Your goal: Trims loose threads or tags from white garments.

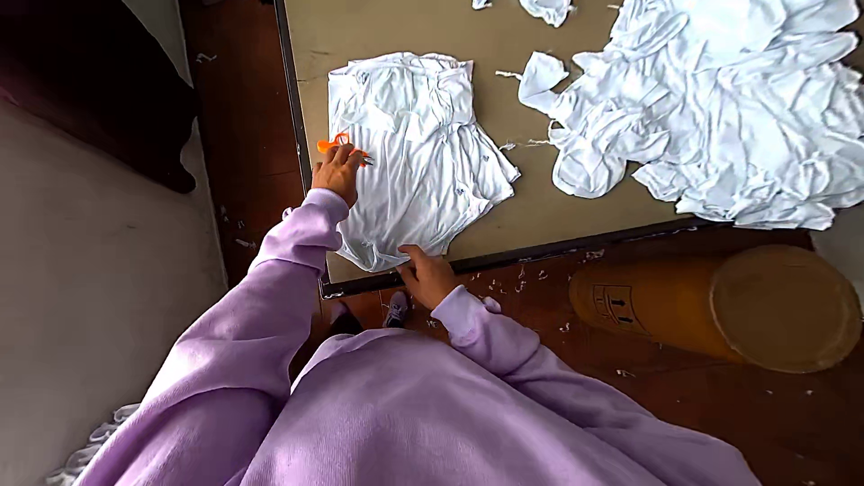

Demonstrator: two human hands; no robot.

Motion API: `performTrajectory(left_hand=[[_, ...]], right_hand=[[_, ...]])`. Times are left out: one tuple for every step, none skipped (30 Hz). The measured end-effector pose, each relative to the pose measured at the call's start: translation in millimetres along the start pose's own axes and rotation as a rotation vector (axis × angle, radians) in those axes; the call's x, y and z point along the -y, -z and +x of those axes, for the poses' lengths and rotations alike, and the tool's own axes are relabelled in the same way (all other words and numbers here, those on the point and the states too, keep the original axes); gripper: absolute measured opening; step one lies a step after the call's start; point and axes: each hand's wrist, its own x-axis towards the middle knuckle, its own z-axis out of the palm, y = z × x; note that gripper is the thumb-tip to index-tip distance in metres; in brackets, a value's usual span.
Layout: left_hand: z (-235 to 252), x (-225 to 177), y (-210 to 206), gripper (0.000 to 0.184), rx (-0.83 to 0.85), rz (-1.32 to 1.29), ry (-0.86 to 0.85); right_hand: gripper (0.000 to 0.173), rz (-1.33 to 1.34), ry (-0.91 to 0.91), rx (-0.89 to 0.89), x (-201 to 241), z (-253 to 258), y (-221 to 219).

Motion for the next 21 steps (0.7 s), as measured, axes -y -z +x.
performTrajectory(left_hand=[[11, 1, 0, 0.065, 0.034, 0.032, 0.003], [21, 3, -2, 0.072, 0.073, 0.060, 0.006], [29, 7, -5, 0.074, 0.109, 0.082, 0.004], [37, 10, -8, 0.070, 0.137, 0.099, -0.004], [43, 15, -11, 0.063, 0.154, 0.122, -0.019], [46, 19, -12, 0.056, 0.159, 0.134, -0.040], [48, 21, -10, 0.050, 0.163, 0.139, -0.064], [52, 24, -6, 0.045, 0.166, 0.151, -0.090], [55, 26, -2, 0.042, 0.170, 0.170, -0.121], [56, 28, 2, 0.039, 0.174, 0.185, -0.151], [57, 31, 7, 0.039, 0.173, 0.189, -0.175], [56, 33, 13, 0.039, 0.163, 0.179, -0.201], [52, 35, 18, 0.040, 0.146, 0.147, -0.229], [45, 37, 23, 0.041, 0.106, 0.087, -0.261], [36, 39, 28, 0.042, 0.046, 0.008, -0.306], [26, 41, 30, 0.042, -0.024, -0.085, -0.363], [15, 43, 30, 0.042, -0.070, -0.193, -0.420], [1, 43, 30, 0.043, -0.085, -0.303, -0.463], [-14, 42, 30, 0.043, -0.065, -0.408, -0.487], [-29, 41, 28, 0.042, -0.005, -0.503, -0.493], [-42, 40, 24, 0.039, 0.071, -0.583, -0.501]], right_hand=[[0.048, 0.021, -0.049, 0.085, 9, 9, -2], [0.050, 0.079, -0.115, 0.172, 17, 18, -5], [0.048, 0.166, -0.171, 0.221, 21, 24, -11], [0.042, 0.264, -0.222, 0.245, 25, 28, -14], [0.038, 0.372, -0.274, 0.244, 27, 29, -17], [0.039, 0.477, -0.329, 0.217, 28, 28, -21], [0.042, 0.577, -0.384, 0.175, 28, 26, -23], [0.045, 0.672, -0.414, 0.110, 27, 23, -25], [0.044, 0.744, -0.413, 0.021, 26, 17, -28], [0.040, 0.791, -0.382, -0.086, 24, 11, -31], [0.035, 0.802, -0.317, -0.212, 23, 5, -35], [0.028, 0.780, -0.233, -0.347, 21, 0, -39], [0.022, 0.746, -0.162, -0.460, 20, -5, -43], [0.017, 0.718, -0.105, -0.551, 21, -8, -45], [0.012, 0.709, -0.064, -0.620, 22, -9, -47], [0.008, 0.722, -0.042, -0.665, 24, -10, -49], [0.005, 0.751, -0.035, -0.692, 28, -11, -50], [0.007, 0.780, -0.041, -0.704, 32, -12, -50], [0.012, 0.816, -0.050, -0.702, 37, -12, -48], [0.015, 0.858, -0.058, -0.687, 42, -13, -46], [0.020, 0.899, -0.059, -0.662, 47, -13, -43]])
